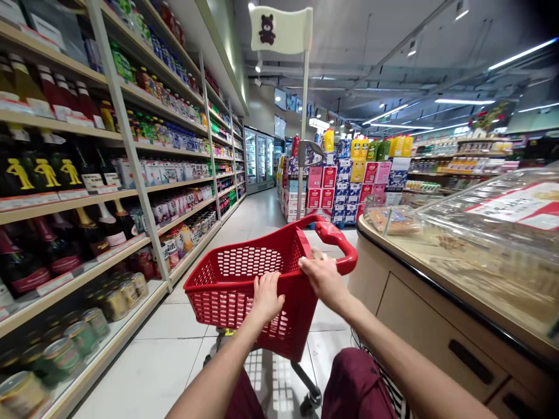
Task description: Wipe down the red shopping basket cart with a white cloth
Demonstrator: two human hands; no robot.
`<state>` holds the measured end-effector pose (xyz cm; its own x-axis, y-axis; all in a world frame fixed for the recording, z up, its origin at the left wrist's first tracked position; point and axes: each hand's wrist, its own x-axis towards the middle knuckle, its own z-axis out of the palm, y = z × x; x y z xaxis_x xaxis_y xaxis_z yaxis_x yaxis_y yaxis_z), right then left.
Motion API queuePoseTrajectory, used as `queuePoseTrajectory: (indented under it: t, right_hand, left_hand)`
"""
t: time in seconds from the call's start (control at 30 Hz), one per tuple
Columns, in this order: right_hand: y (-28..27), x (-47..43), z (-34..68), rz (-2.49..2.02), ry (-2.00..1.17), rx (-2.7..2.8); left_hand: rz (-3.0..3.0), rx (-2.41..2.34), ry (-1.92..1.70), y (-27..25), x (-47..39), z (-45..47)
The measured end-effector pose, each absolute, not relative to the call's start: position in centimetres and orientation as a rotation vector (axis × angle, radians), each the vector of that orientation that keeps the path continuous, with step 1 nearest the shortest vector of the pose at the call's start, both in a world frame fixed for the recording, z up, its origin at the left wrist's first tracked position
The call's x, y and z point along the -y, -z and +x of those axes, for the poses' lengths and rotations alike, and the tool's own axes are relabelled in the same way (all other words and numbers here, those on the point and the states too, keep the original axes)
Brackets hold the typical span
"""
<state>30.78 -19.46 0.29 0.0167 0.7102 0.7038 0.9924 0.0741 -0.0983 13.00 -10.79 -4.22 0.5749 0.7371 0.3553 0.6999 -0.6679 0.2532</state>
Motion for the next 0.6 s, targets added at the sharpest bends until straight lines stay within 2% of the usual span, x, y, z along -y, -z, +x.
queuePoseTrajectory:
  t: [0.1, 0.27, 0.47, 0.6]
  right_hand:
    - [0.1, 19.3, 32.6, -1.726, 0.772, 1.721]
    - [0.2, 19.2, 36.0, -1.796, 0.834, 1.442]
    - [3.4, 16.3, 29.8, -1.586, 0.825, 1.854]
    - [1.9, 17.7, 34.0, -1.727, 0.907, 1.555]
  left_hand:
    - [2.740, -1.202, -0.669, 4.8, 11.1, 13.0]
    - [2.748, -1.248, -0.696, 6.1, 11.4, 13.4]
    - [2.817, -1.200, -0.666, 6.6, 12.5, 14.6]
    - [2.880, -1.111, -0.768, 7.1, 12.6, 14.3]
